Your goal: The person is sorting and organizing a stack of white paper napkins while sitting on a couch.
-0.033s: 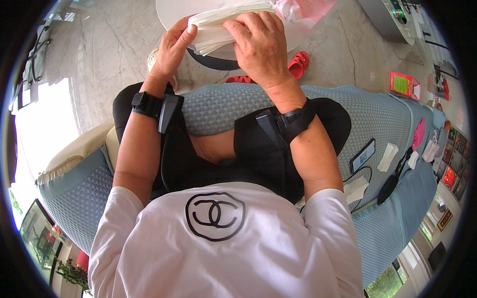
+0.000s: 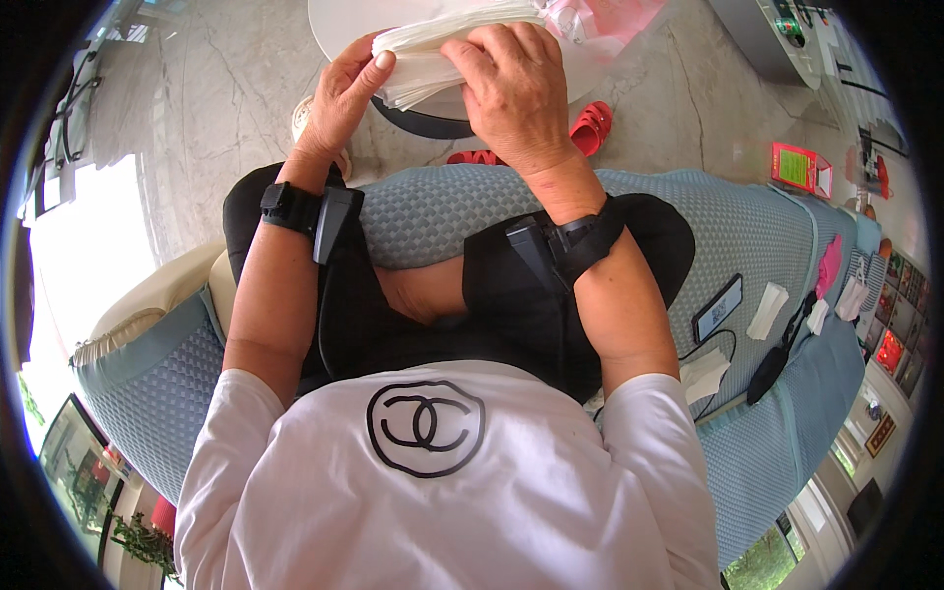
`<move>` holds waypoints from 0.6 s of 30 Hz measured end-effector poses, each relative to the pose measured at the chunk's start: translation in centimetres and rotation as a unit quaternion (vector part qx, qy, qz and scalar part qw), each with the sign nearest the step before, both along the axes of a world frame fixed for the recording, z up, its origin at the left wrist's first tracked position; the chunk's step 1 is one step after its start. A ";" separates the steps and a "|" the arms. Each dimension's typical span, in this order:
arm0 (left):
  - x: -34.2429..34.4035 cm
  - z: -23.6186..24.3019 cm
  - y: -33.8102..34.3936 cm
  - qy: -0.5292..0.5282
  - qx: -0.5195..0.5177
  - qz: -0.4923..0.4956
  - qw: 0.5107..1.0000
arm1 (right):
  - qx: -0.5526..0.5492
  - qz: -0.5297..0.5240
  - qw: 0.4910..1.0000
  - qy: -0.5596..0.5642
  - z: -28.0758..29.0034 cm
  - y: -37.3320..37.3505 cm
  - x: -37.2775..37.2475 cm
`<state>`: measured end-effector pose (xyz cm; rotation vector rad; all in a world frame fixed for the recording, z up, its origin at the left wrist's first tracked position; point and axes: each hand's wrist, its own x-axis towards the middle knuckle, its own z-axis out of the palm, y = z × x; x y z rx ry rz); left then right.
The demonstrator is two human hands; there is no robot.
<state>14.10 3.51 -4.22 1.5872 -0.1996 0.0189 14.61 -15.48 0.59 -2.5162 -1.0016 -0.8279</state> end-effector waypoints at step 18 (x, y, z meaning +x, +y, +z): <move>-0.1 0.3 -0.1 0.019 0.012 -0.002 1.000 | -0.003 -0.018 0.999 0.032 1.4 0.9 -0.7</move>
